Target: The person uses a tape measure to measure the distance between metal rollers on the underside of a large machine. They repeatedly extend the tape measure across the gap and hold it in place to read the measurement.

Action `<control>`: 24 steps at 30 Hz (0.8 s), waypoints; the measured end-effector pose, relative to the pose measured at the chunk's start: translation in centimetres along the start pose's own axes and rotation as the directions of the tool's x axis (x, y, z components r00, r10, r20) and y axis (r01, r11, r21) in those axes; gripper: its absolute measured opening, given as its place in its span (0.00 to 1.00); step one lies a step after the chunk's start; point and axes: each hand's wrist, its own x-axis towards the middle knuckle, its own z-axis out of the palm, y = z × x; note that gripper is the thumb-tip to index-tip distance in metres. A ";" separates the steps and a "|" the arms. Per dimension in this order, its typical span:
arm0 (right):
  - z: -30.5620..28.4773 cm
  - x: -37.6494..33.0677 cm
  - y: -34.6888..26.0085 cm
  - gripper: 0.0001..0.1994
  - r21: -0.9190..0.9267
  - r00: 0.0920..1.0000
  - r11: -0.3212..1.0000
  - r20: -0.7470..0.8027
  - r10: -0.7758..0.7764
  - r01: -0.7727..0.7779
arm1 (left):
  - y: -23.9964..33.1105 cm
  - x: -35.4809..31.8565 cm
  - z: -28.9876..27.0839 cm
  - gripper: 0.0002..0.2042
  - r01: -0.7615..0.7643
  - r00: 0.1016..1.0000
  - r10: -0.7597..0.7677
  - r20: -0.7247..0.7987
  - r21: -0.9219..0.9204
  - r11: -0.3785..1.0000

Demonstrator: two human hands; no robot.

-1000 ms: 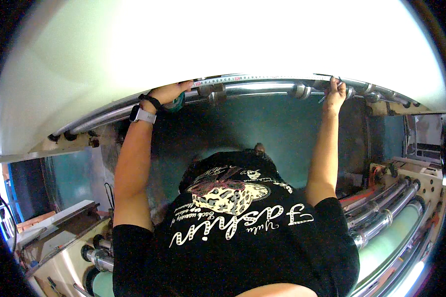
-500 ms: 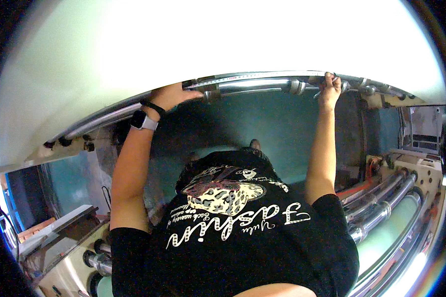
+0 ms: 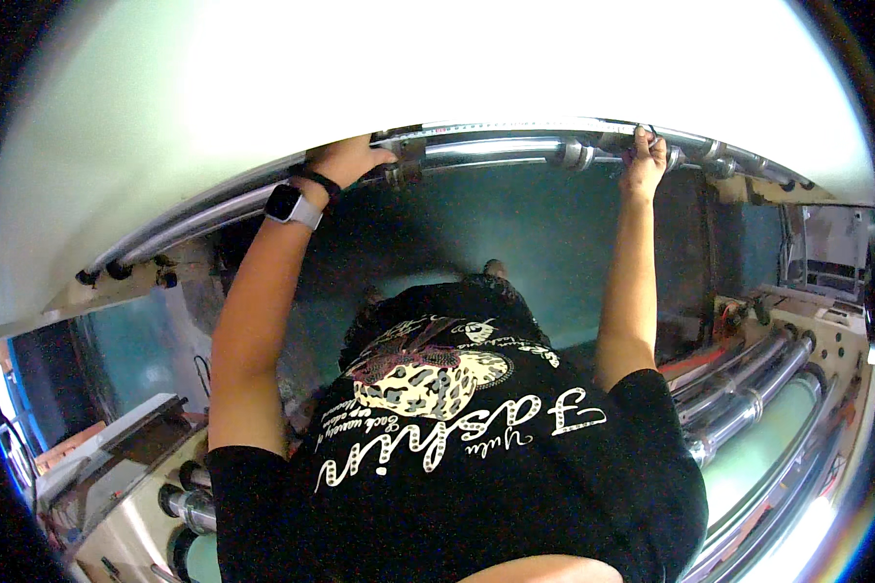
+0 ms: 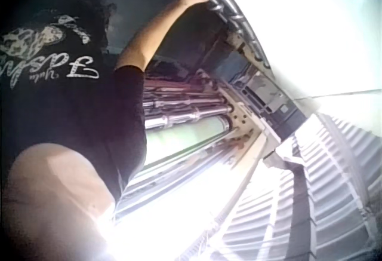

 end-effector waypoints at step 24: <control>-1.2 1.1 0.9 0.07 0.076 0.995 0.997 0.100 -0.004 -0.003 | 0.8 3.6 3.0 0.42 -0.048 0.998 0.058 0.039 -0.220 0.974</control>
